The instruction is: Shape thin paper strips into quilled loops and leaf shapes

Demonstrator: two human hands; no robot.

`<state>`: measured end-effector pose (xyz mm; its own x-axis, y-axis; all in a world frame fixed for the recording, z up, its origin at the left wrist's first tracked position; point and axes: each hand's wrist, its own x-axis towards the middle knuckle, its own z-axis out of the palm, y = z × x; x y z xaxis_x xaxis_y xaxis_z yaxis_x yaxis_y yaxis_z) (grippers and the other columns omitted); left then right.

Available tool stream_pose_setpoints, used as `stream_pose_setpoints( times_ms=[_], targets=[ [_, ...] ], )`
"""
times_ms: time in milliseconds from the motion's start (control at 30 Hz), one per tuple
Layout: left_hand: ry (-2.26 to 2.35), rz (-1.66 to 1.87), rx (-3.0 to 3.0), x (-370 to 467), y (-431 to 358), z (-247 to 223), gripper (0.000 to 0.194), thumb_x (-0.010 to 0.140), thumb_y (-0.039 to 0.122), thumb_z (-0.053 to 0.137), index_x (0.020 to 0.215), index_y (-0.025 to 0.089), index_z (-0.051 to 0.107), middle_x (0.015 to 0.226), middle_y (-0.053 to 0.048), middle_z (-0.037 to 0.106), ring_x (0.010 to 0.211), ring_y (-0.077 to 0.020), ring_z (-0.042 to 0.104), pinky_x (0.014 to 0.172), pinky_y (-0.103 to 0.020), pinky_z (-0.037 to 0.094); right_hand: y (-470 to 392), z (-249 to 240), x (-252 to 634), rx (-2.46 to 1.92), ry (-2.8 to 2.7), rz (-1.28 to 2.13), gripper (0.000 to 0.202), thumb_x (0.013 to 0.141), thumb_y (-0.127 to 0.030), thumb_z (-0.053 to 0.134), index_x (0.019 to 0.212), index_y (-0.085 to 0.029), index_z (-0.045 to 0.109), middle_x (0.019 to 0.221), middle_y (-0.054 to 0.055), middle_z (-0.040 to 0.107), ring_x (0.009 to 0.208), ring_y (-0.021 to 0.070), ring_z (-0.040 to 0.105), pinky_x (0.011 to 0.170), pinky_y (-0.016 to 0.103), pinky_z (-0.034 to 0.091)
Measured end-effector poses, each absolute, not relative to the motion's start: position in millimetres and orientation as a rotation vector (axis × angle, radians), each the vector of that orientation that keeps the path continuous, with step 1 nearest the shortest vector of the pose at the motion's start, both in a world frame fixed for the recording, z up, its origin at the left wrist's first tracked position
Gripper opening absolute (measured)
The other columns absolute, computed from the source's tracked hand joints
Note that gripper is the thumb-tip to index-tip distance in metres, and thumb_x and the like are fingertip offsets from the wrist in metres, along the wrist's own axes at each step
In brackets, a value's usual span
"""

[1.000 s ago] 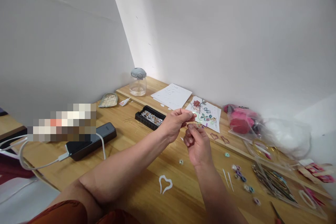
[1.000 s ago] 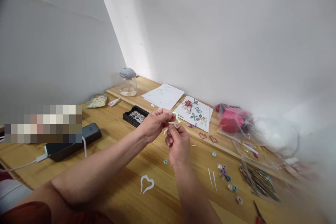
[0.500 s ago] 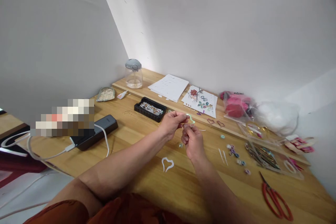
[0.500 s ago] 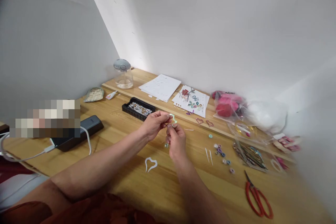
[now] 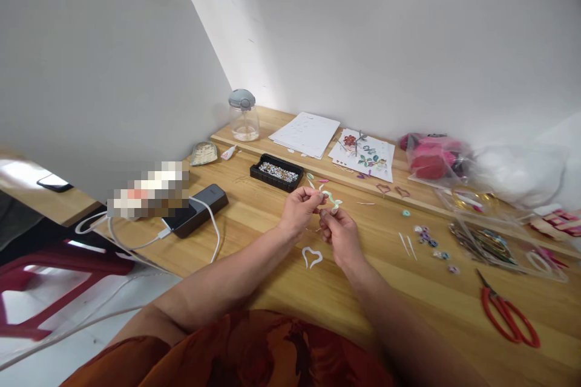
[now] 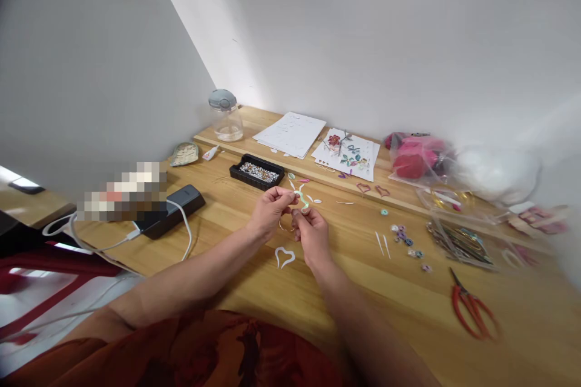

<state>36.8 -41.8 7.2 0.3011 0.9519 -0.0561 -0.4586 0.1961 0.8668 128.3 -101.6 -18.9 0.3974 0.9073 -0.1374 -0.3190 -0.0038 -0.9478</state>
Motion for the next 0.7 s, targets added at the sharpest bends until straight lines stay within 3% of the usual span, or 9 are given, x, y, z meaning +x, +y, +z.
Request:
stream_pose_setpoints(
  times_ms=[200, 467, 700],
  targets=[
    [0.691, 1.115, 0.885, 36.1, -38.5, 0.6, 0.027, 0.067, 0.033, 0.079, 0.073, 0.013, 0.061, 0.074, -0.002, 0.067, 0.073, -0.0118, 0.062, 0.061, -0.022, 0.045, -103.3, -26.1, 128.1, -1.215, -0.696, 0.991, 0.028, 0.07, -0.037, 0.077, 0.07, -0.021, 0.054, 0.057, -0.006, 0.054, 0.042, 0.0069, 0.038, 0.042, 0.022, 0.027],
    [0.749, 1.221, 0.933, 36.6, -28.3, -3.5, 0.024, 0.069, 0.031, 0.076, 0.073, 0.013, 0.061, 0.073, -0.003, 0.068, 0.068, -0.0099, 0.062, 0.063, -0.022, 0.046, -105.7, -36.7, 131.2, -1.294, -0.892, 0.846, 0.021, 0.079, -0.038, 0.072, 0.081, -0.018, 0.068, 0.064, -0.001, 0.062, 0.052, 0.0101, 0.05, 0.052, 0.024, 0.041],
    [0.77, 1.219, 1.108, 36.3, -18.1, -12.8, 0.024, 0.066, 0.03, 0.078, 0.072, 0.014, 0.061, 0.075, -0.004, 0.069, 0.069, -0.0117, 0.063, 0.067, -0.024, 0.048, -112.1, -24.5, 136.2, -1.382, -1.219, 0.499, 0.014, 0.085, -0.031, 0.065, 0.081, -0.018, 0.067, 0.065, -0.001, 0.059, 0.056, 0.0107, 0.047, 0.054, 0.025, 0.039]
  ],
)
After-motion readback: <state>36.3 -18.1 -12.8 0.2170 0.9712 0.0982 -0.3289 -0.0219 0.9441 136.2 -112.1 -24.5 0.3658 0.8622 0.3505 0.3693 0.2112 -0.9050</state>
